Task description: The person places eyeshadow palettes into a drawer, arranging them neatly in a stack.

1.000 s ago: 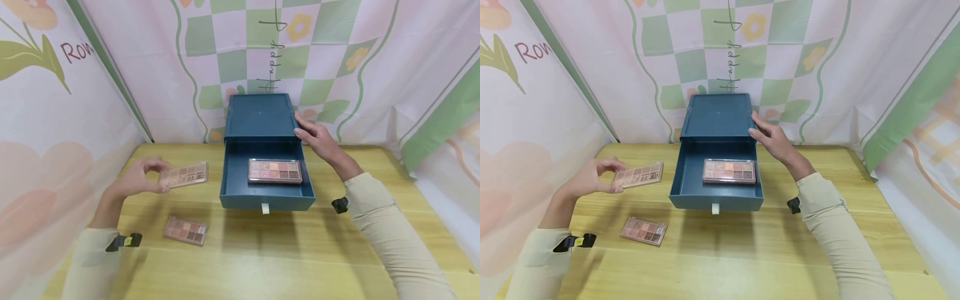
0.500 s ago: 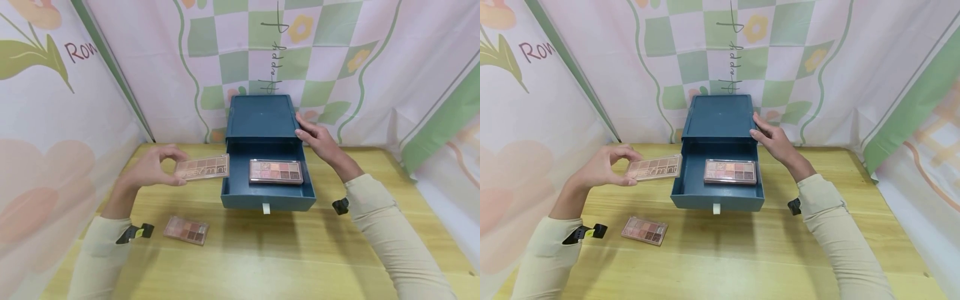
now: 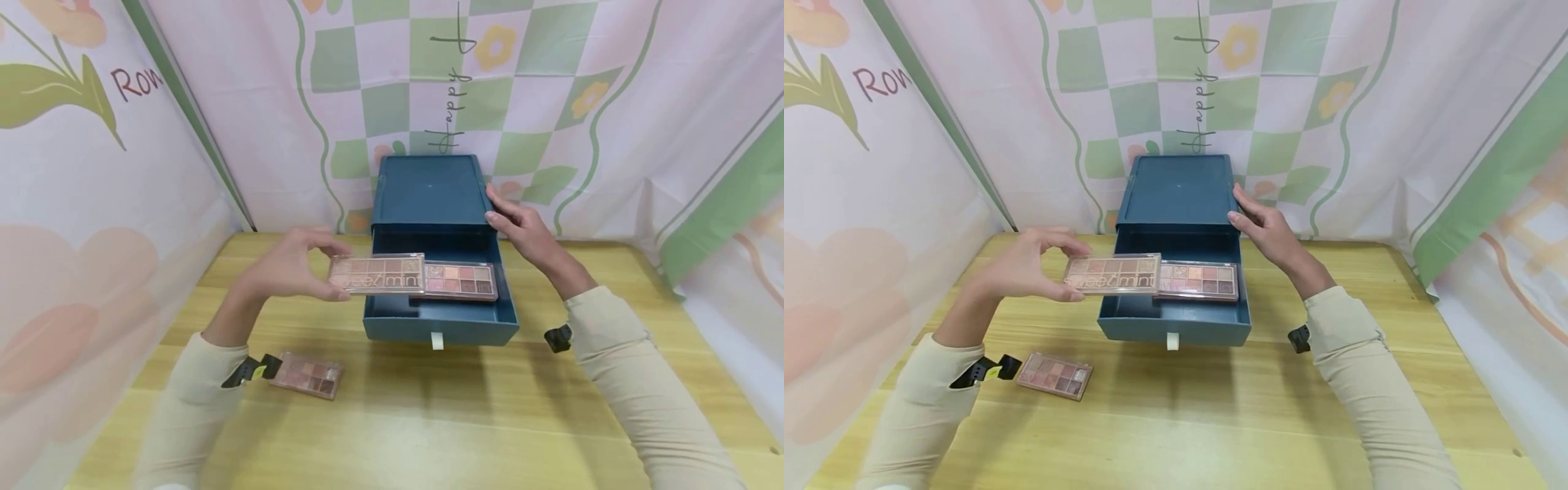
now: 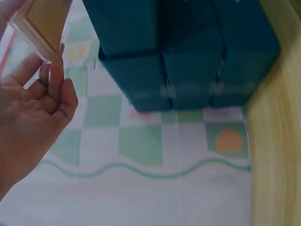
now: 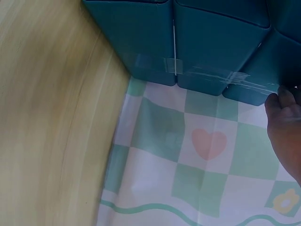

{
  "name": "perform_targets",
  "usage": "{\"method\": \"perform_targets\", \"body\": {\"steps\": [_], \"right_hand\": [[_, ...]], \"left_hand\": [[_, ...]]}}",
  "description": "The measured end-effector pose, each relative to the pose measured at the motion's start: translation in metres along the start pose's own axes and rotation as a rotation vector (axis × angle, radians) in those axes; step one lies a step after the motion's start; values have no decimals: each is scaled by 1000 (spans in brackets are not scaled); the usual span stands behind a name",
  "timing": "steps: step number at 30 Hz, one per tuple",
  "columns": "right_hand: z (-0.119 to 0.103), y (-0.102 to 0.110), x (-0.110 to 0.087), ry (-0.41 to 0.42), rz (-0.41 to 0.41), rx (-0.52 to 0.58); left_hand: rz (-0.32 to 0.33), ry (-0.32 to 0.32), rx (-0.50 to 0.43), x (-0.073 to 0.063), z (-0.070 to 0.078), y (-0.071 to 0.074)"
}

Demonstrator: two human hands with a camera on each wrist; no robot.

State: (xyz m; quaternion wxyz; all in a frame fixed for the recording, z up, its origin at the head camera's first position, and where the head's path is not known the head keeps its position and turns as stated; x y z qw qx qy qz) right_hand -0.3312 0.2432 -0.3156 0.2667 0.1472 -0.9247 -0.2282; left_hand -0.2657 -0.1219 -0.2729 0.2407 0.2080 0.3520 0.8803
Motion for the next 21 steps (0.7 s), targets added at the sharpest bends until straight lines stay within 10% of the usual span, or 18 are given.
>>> {"method": "perform_targets", "body": {"steps": [21], "right_hand": [[3,0,-1,-3,12,8]], "left_hand": [[-56,-11,110,49,35,-48]]}}
Point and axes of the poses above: each hand's wrist, its own x-axis towards the middle knuckle, its own y-axis out of the back of the hand, z = x × y, the point moved 5 cm from there along x, towards the middle knuckle, and after that the axes turned 8 degrees about y, right-handed, at the moved point
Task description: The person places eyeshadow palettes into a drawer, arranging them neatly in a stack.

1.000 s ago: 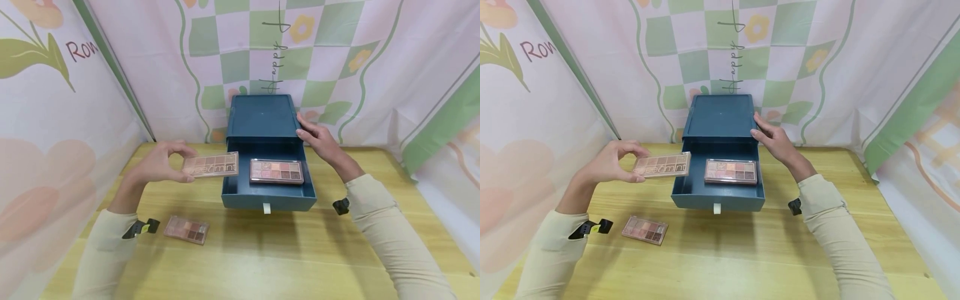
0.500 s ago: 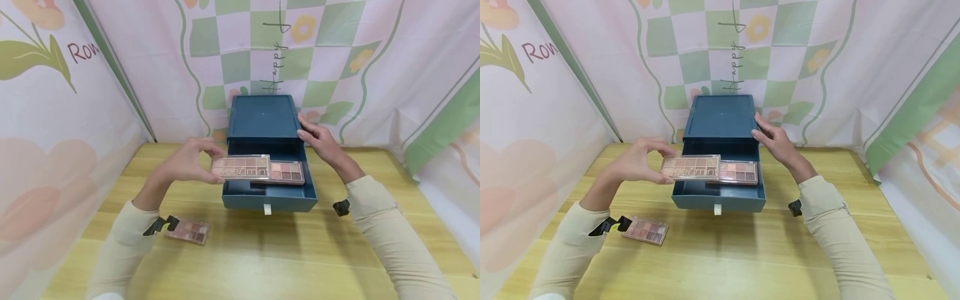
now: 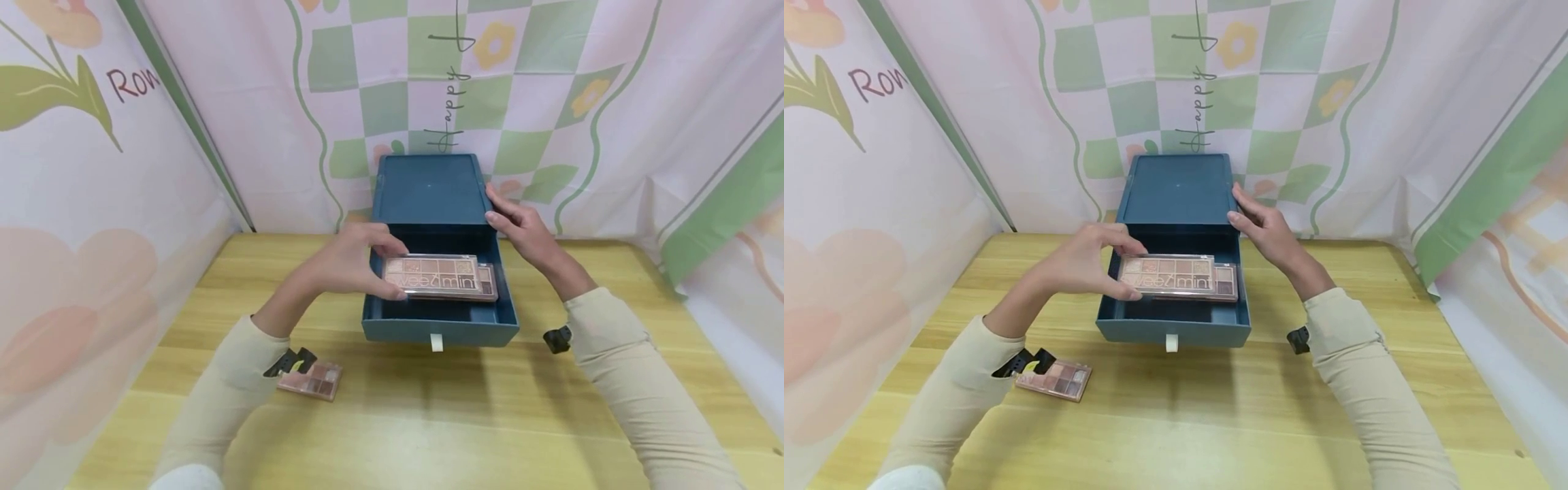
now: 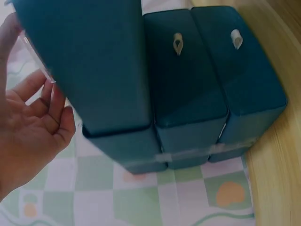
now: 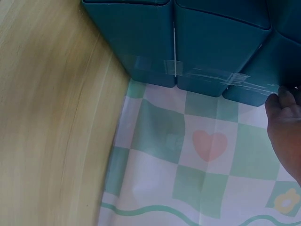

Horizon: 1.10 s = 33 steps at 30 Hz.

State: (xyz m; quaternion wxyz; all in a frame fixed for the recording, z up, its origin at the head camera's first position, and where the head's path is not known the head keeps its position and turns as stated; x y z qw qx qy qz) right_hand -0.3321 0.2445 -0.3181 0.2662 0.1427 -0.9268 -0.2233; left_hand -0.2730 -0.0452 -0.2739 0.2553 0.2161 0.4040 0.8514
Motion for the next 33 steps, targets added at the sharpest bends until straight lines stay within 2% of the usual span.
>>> {"method": "perform_targets", "body": {"steps": [5,15,24,33], "right_hand": [[0,1,0,4,12,11],[-1,-2,-1,12,5,7],[-1,-2,0,13,6,-2],[-1,-1,0,-4,7,-7]], "left_hand": [[-11,-11,44,13,7,-12],[-42,44,128,26,10,-28],[-51,73,218,32,12,-32],[-73,81,263,34,12,-35]]}}
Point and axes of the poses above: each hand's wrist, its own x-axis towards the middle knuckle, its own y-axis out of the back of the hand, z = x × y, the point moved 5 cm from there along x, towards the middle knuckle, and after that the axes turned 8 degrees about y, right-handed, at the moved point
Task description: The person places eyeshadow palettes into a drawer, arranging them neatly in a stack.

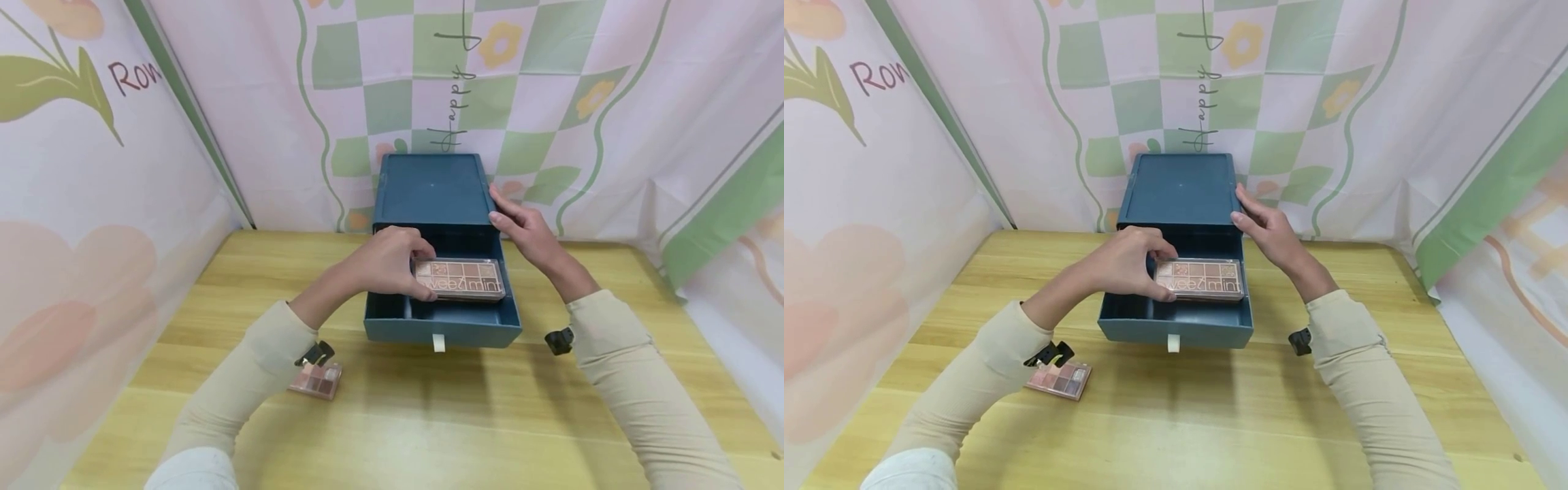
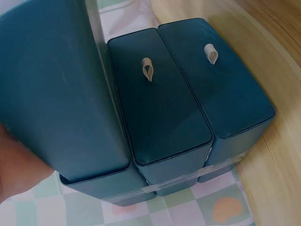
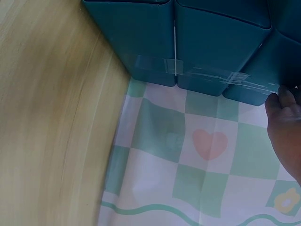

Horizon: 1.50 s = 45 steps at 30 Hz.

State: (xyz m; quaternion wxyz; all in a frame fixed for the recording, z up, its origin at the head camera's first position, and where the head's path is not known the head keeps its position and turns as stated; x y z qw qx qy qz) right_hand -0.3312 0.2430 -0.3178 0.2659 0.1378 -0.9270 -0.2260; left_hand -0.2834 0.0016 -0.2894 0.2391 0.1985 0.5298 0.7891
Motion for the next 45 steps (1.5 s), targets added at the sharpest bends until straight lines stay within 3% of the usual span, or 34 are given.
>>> {"method": "perform_targets", "body": {"steps": [16,24,26,28,32,37,41,45], "right_hand": [[0,2,0,-7,7,2],[3,-2,-1,5,-2,2],[3,-3,-1,6,4,1],[4,-3,-1,3,10,1],[4,-2,-1,-4,21,-3],[3,-1,-1,-5,13,-14],[2,0,-1,-2,8,-15],[2,1,0,-2,6,-15]], "left_hand": [[-30,-24,92,3,3,-2],[-13,-46,187,-5,-2,-2],[22,-57,145,-8,-4,0],[88,-101,36,-12,-6,3],[287,-259,-172,-28,-11,11],[528,-399,-273,-57,-25,23],[590,-437,-346,-76,-42,27],[573,-391,-373,-93,-63,23]]}}
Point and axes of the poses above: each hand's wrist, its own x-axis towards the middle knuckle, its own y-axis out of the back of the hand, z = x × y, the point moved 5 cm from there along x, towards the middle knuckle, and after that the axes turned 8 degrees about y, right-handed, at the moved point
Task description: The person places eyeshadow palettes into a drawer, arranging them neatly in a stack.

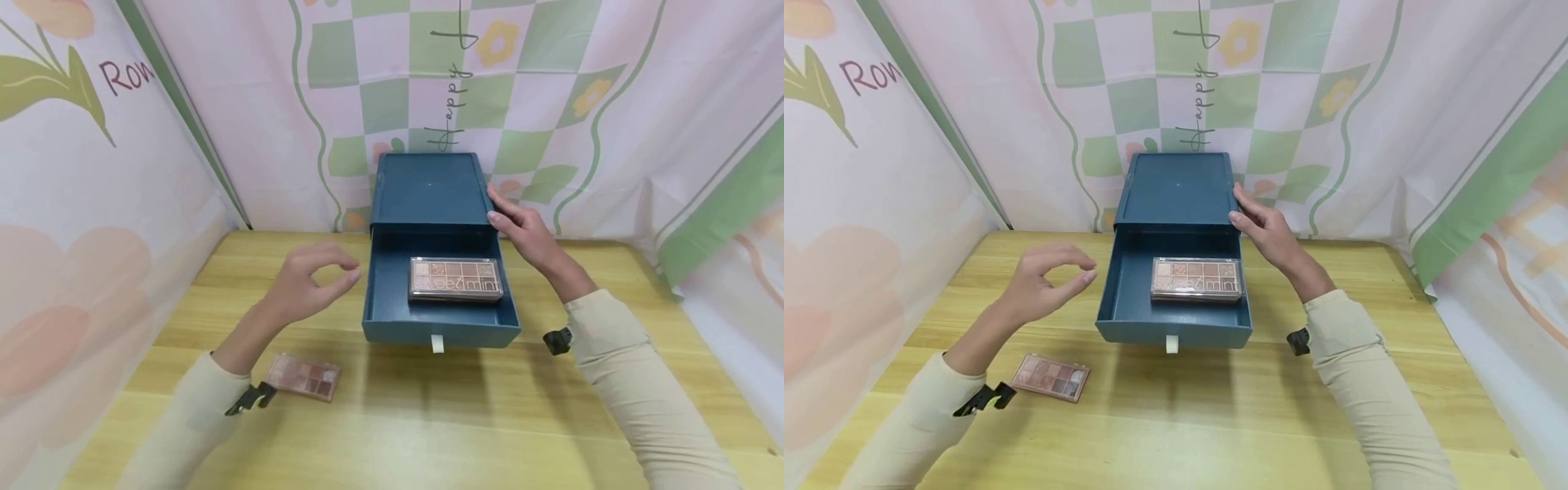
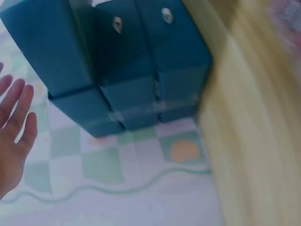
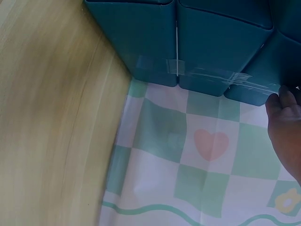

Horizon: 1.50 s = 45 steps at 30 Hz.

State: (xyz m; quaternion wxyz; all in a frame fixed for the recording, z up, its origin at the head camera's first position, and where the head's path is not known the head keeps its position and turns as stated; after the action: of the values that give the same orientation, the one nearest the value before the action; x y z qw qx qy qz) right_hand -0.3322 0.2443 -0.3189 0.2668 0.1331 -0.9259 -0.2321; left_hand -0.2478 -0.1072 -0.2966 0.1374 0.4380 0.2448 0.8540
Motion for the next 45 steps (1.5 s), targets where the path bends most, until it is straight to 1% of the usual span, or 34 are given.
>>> {"method": "perform_targets", "body": {"steps": [2,4,7,10,12,13,15,17,18,23,25,28,32,35,38,42,45], "right_hand": [[0,0,-1,-2,-3,-6],[0,0,-1,-7,-9,-8],[0,0,-1,-19,-28,-4],[-1,0,-1,-34,-48,1],[-1,0,0,-38,-53,0],[-2,0,0,-35,-54,-1],[-2,1,0,-30,-51,1],[-3,2,1,-27,-48,3],[-3,3,1,-26,-48,3],[-1,3,2,-50,-52,1],[0,2,2,-61,-54,2],[-1,2,2,-60,-55,8],[-3,2,1,-43,-55,12],[-3,3,1,-42,-52,7],[-2,3,2,-56,-45,-6],[-2,4,2,-59,-42,-8],[-3,2,3,-69,-53,-3]], "left_hand": [[-35,62,13,-12,-8,5],[-101,146,20,-25,-17,9],[-230,315,58,-47,-31,14],[-378,495,111,-72,-46,19],[-468,583,145,-87,-56,21],[-507,621,152,-94,-60,22],[-569,674,166,-106,-66,24],[-613,706,169,-117,-73,23],[-632,734,173,-122,-76,23],[-736,795,181,-144,-83,10],[-772,800,182,-149,-83,5],[-797,797,205,-152,-83,0],[-805,769,251,-154,-82,-1],[-806,744,308,-155,-82,2],[-798,743,339,-154,-81,7],[-781,758,314,-156,-82,10],[-759,733,290,-157,-83,13]]}}
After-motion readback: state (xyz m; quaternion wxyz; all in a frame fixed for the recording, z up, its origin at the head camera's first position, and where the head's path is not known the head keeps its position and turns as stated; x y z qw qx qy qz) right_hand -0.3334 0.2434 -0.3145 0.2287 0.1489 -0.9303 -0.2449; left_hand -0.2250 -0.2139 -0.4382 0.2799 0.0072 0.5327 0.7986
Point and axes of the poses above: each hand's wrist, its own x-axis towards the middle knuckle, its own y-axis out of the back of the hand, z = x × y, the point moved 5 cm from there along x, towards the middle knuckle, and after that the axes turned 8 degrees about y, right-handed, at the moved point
